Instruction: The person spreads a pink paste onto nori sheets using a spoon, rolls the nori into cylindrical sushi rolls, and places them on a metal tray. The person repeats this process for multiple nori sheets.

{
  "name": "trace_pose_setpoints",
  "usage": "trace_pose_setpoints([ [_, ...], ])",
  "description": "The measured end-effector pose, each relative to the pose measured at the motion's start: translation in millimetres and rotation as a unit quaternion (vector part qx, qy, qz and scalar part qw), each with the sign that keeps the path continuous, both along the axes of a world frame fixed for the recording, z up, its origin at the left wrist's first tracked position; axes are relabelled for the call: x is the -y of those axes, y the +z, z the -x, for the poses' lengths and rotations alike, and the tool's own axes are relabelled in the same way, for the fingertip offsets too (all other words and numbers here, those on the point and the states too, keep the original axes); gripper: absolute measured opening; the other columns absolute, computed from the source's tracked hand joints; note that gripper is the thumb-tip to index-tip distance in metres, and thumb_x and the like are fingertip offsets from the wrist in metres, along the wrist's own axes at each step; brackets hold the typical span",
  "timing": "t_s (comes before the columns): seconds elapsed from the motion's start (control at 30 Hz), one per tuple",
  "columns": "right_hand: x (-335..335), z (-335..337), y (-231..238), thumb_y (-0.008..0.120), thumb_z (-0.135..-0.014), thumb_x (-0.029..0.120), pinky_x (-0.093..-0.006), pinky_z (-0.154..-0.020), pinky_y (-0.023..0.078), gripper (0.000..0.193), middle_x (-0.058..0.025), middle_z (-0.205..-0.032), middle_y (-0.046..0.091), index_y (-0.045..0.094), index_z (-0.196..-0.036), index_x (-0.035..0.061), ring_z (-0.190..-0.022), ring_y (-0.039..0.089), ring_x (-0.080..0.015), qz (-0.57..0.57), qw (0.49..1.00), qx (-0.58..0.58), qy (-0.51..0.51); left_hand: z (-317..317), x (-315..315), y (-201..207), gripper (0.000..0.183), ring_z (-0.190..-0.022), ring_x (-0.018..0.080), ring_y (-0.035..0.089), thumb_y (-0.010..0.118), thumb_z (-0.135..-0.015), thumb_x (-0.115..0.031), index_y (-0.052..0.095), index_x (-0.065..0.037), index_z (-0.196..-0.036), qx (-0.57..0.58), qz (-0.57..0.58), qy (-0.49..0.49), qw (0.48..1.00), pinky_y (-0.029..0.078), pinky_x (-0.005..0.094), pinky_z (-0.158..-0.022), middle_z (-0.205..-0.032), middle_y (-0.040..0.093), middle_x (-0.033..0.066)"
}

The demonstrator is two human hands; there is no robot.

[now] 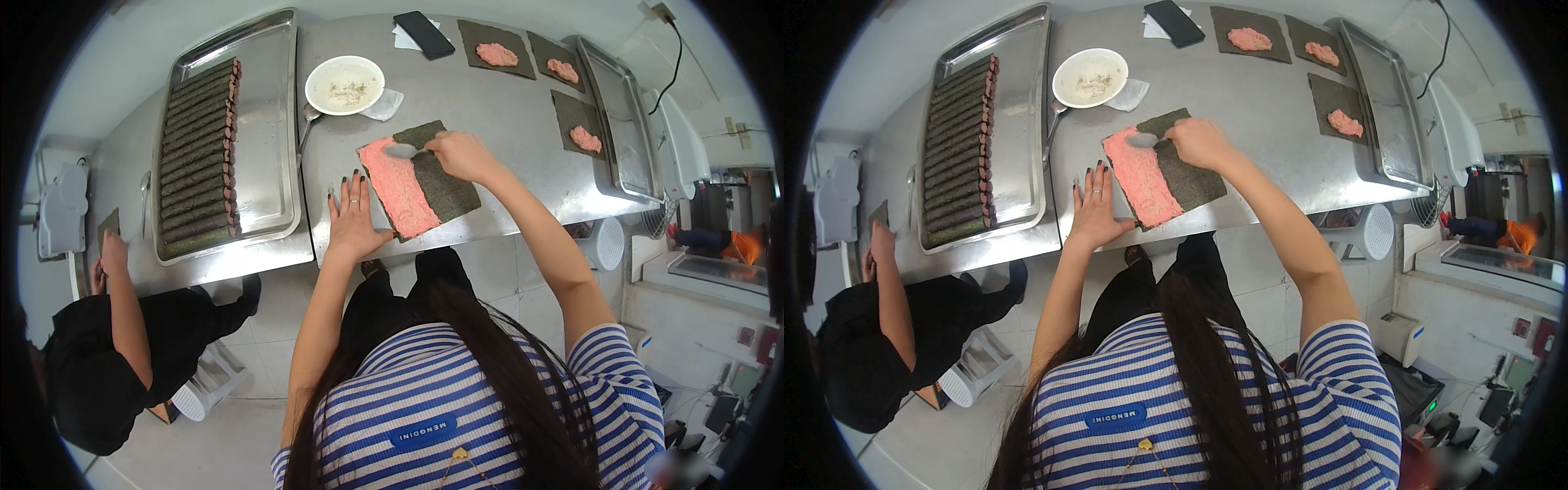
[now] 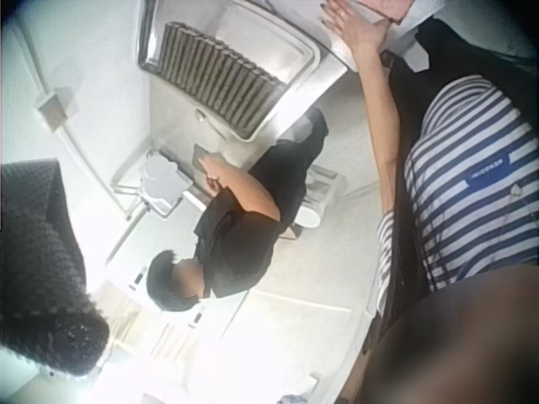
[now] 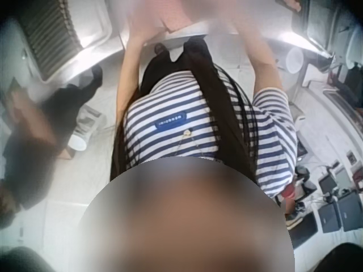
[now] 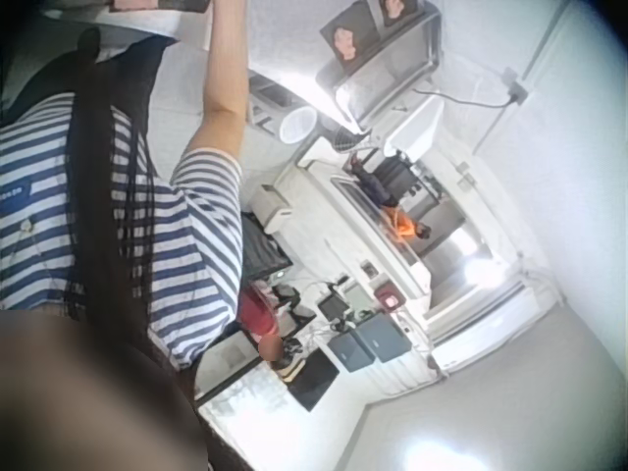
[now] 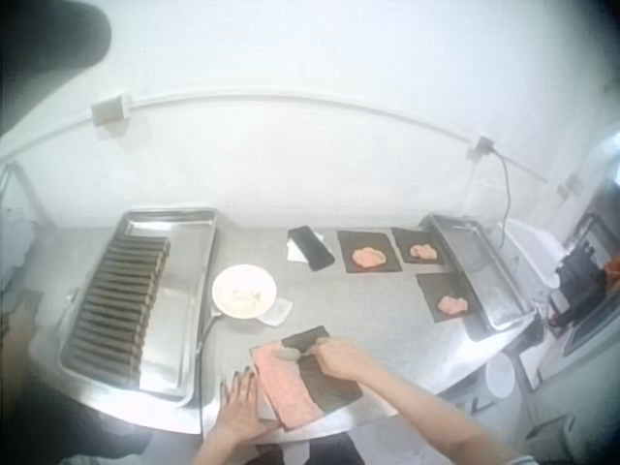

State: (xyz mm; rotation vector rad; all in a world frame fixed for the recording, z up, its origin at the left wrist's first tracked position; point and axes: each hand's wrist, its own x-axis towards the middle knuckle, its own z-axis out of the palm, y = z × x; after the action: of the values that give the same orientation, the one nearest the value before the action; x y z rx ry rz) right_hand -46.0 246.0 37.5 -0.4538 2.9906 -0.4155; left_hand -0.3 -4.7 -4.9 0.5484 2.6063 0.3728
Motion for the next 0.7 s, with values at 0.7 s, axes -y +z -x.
trace_pose_setpoints([
  [0.7,14,-88,15,0.051,-0.077,0.003,-0.0469,-0.072,0.052,0.027,-0.0152,-0.096,0.064,0.067,-0.099,0.005,-0.085,0.065,-0.0357,-0.023,0.992,0.117,0.033,-1,2,-2,0.115,-0.147,0.0304,0.004,0.075,-0.065,-0.048,0.011,-0.001,-0.15,-0.005,-0.008,0.004,1.0,0.007,0.0508,-0.117,-0.159,0.004,0.0105],
])
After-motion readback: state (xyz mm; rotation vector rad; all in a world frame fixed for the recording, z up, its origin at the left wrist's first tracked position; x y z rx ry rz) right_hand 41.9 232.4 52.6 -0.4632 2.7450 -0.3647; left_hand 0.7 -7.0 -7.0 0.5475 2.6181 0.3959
